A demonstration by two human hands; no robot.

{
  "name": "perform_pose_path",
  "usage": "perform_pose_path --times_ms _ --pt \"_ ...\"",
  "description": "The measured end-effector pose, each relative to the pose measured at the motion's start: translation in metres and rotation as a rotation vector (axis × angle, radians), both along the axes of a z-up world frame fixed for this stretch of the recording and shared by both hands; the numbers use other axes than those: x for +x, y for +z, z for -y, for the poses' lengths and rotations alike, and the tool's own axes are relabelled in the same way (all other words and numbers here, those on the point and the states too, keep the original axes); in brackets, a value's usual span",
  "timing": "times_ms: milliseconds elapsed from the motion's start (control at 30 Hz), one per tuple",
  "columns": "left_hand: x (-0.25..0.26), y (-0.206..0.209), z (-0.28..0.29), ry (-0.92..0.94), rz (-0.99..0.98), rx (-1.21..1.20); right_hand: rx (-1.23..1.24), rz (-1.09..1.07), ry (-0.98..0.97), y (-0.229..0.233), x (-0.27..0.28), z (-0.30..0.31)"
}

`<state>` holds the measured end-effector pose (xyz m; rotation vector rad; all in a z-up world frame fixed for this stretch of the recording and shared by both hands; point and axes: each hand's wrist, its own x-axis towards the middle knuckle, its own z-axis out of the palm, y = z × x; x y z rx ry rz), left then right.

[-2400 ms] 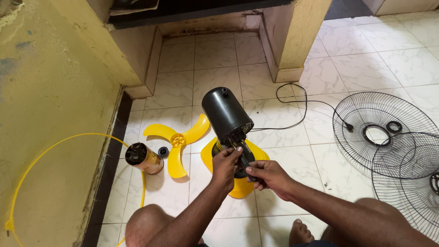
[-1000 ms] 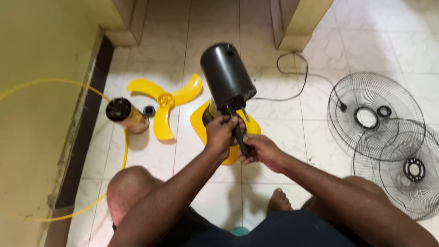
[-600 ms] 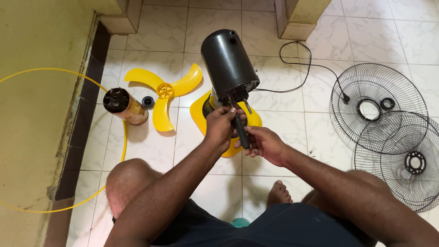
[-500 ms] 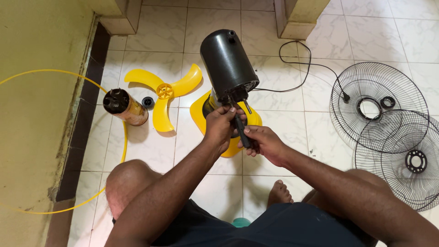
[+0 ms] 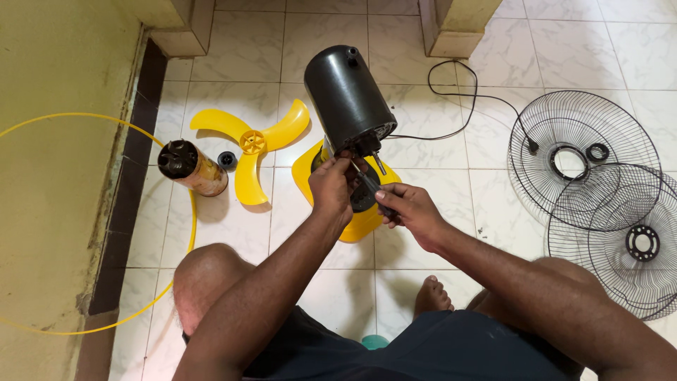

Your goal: The person disassembles a standing fan motor by removing screws from the motor housing and neck bracket using a screwdriver. They separate the motor casing, inspect the internal components, and reassemble the unit by tightening the screws back into place.

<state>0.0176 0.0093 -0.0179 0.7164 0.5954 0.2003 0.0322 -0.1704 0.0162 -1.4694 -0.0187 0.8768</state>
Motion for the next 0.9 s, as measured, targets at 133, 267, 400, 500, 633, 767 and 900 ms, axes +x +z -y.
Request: perform_pose_path --times_ms 133,267,400,500,633,767,900 --pt "0.002 -0.008 -0.002 0.022 0.035 -0.115 -0.052 0.038 -0.003 0.003 0.003 0.003" --pt "0.005 -0.015 -0.003 0.031 0.002 -0.103 -0.13 0.143 0.054 -0.001 0.003 0.009" --pt "0.005 -0.015 -0.001 0.043 0.024 -0.095 -0.156 0.216 0.119 -0.011 0.003 0.025" --pt "0.006 -0.01 0.002 0.093 -0.033 -0.059 -0.099 0.218 0.12 -0.018 0.008 0.042" --pt "0.004 -0.003 0.008 0.112 -0.053 -0.016 0.06 0.146 0.038 -0.013 0.015 0.066" --pt "0.002 0.004 0.005 0.152 -0.091 0.037 0.175 0.152 -0.143 0.014 0.028 0.075" --pt "-0.023 -0.008 0.029 -0.002 -0.029 0.029 0.32 0.139 -0.234 0.054 0.043 0.117"
